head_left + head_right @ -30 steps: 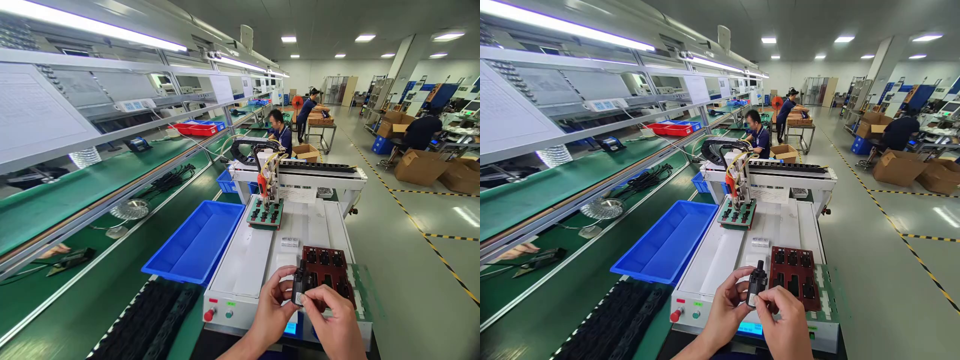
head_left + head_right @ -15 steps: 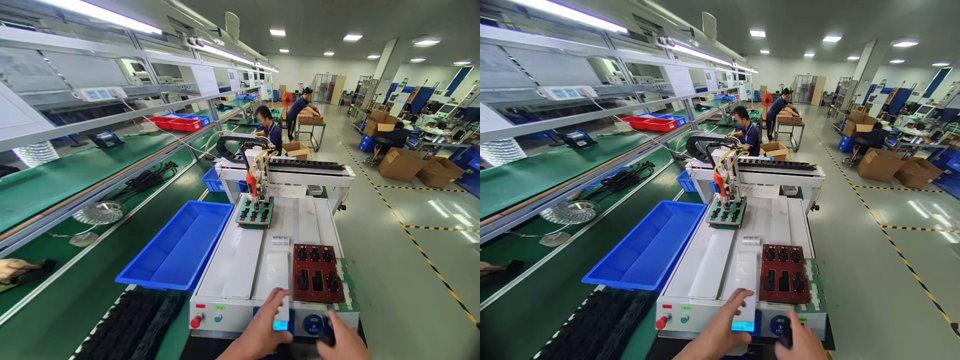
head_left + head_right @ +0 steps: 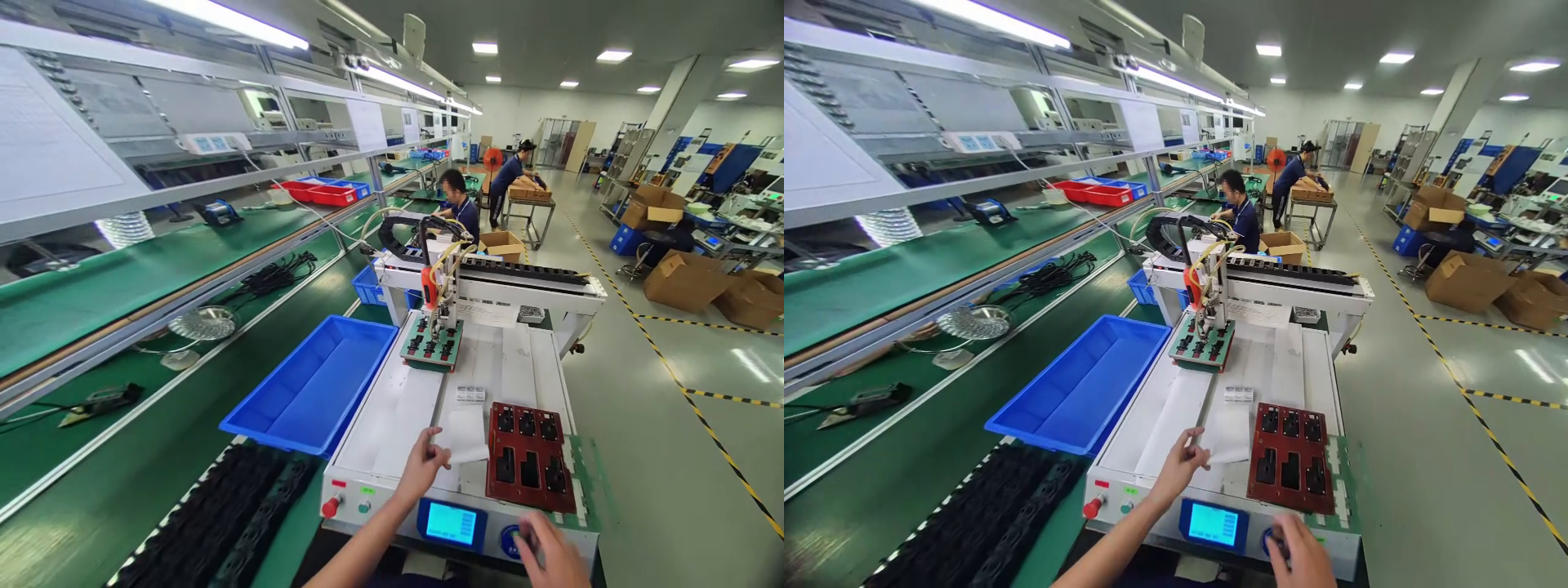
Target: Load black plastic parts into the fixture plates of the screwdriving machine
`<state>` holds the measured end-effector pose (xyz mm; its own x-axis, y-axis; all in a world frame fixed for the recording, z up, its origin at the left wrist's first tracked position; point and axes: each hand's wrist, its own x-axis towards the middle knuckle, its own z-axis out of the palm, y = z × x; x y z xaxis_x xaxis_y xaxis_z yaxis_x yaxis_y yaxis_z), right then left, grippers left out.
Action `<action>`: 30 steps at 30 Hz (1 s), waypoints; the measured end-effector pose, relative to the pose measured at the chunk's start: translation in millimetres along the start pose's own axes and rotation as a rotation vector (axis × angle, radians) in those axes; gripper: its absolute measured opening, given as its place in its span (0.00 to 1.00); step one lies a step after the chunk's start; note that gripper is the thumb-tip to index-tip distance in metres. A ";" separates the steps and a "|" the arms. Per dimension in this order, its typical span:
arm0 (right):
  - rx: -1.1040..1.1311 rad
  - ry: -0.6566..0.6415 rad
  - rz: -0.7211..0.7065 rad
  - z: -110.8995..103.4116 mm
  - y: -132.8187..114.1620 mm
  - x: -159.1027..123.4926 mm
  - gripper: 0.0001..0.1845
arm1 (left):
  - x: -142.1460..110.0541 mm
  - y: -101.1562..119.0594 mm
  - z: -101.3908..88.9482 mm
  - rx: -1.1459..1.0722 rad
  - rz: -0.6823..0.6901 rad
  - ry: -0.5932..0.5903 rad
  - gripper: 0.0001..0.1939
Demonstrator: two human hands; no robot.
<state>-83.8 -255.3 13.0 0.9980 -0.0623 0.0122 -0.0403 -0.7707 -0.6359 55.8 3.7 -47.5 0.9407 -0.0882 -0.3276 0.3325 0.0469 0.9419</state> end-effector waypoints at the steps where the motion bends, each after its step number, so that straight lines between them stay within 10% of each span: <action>1: 0.010 -0.020 -0.100 4.3 -4.3 20.3 0.11 | 11.5 10.1 0.8 -0.010 -0.005 -0.010 0.35; 5: -0.038 0.023 -0.196 23.2 -23.7 102.6 0.22 | 46.5 42.3 2.7 -0.005 -0.055 -0.077 0.32; 9: -0.144 -0.196 -0.144 29.6 -29.4 146.0 0.29 | 60.4 57.2 2.6 0.057 -0.016 -0.045 0.29; 20: -0.020 -0.217 -0.207 13.4 -10.3 124.1 0.12 | -26.1 -37.5 -11.7 0.236 -0.188 -0.123 0.51; 30: 0.157 -0.157 -0.316 39.9 -16.6 141.0 0.18 | 77.7 23.9 0.3 -0.029 -0.077 0.012 0.35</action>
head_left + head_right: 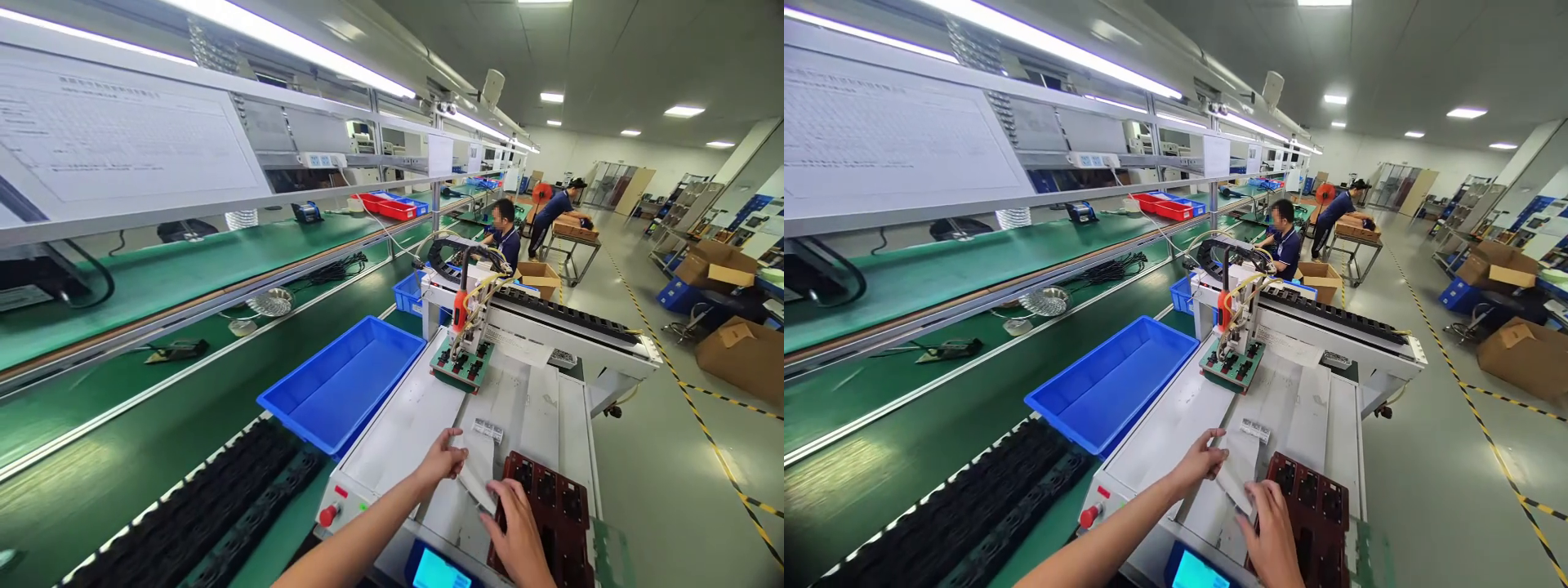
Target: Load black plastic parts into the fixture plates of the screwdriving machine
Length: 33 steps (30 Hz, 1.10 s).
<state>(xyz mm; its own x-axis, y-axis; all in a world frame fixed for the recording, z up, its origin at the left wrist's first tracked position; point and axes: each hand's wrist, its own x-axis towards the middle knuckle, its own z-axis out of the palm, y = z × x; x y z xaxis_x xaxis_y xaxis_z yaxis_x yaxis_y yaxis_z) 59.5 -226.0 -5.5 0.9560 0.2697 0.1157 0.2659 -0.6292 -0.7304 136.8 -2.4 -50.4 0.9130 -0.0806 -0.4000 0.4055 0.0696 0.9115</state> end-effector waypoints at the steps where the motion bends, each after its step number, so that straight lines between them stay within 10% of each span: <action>1: 0.024 0.048 0.018 3.8 5.7 6.0 0.14 | 4.3 9.3 0.8 0.000 0.024 0.014 0.36; 5: 0.177 0.172 0.070 7.4 26.3 30.8 0.22 | -4.7 35.1 5.8 0.052 0.283 0.087 0.39; 9: 0.274 0.176 0.077 -0.5 35.0 45.6 0.30 | -19.5 40.5 12.0 0.363 0.616 -0.154 0.34; 13: 0.260 0.191 0.078 -6.0 38.8 47.6 0.29 | -8.4 35.7 20.8 0.381 0.550 -0.136 0.17; 33: 0.056 0.345 -0.142 -0.9 51.0 42.1 0.16 | 6.3 15.3 35.9 0.199 0.450 -0.021 0.24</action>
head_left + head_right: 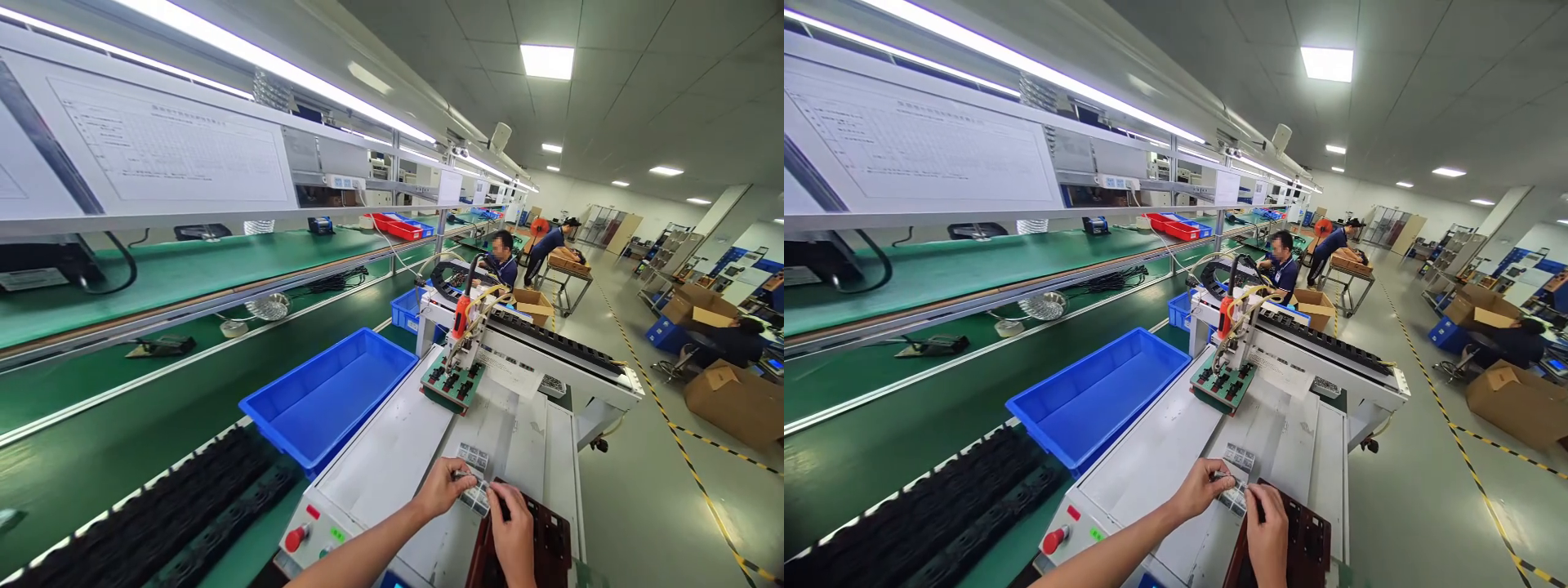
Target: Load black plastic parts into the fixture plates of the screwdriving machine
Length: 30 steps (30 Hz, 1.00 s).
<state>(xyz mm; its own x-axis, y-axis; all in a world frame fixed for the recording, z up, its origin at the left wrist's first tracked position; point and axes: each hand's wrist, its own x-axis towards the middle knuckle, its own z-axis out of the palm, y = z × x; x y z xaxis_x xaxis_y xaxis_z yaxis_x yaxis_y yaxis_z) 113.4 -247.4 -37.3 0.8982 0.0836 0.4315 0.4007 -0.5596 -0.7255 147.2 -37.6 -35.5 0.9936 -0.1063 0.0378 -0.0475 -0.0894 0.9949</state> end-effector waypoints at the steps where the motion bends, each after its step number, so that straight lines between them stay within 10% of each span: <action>1: -0.032 -0.006 -0.063 -1.6 -0.9 -0.4 0.13 | 0.1 -1.1 0.2 -0.001 -0.012 0.003 0.25; 5: -0.083 0.004 -0.225 -0.8 -5.3 -1.1 0.11 | 0.0 -4.1 2.6 -0.033 -0.040 -0.021 0.27; 11: 0.113 0.071 0.102 8.1 -9.5 0.1 0.30 | -3.0 -4.7 7.6 -0.173 -0.036 -0.037 0.32; 22: 0.354 0.165 0.245 8.7 -29.4 4.6 0.33 | -7.1 -0.6 8.0 -0.154 -0.058 0.100 0.32; 30: 0.380 0.133 0.160 23.5 -46.6 9.8 0.36 | -20.2 8.4 6.6 -0.074 -0.033 -0.062 0.25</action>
<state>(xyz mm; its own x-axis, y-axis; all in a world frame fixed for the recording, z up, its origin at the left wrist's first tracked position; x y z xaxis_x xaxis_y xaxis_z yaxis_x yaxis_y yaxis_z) 107.8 -201.1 -11.8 0.9333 -0.1005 0.3449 0.3187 -0.2112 -0.9240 126.1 -42.7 -28.6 0.9862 -0.1657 0.0013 -0.0048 -0.0210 0.9998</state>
